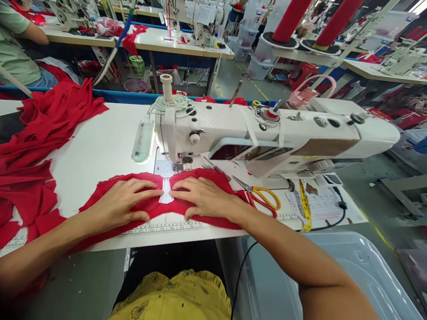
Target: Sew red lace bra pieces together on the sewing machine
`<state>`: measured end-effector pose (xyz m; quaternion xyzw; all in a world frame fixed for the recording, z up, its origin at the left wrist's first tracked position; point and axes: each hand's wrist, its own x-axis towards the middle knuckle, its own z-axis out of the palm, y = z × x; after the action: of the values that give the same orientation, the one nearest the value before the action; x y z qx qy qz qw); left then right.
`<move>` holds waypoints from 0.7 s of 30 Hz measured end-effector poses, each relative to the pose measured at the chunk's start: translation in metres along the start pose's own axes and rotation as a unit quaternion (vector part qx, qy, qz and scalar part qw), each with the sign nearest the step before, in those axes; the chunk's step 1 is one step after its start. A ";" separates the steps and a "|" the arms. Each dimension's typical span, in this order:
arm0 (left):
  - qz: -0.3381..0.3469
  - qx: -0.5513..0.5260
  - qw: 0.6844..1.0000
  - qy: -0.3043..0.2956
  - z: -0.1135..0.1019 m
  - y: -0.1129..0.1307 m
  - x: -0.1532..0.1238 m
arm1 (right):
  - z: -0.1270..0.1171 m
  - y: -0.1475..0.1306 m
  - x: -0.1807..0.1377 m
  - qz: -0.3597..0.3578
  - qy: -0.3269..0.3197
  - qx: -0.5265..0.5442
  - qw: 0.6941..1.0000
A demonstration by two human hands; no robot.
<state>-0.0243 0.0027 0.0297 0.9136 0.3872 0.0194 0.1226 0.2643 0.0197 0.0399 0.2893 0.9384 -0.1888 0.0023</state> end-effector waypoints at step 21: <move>0.005 0.037 0.997 -0.064 -0.014 0.001 0.004 | -0.002 0.008 0.001 -0.018 -0.007 0.025 1.000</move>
<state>-0.0226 0.0075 0.0438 0.9190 0.3741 -0.0526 0.1132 0.2679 0.0271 0.0384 0.2713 0.9383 -0.2145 -0.0015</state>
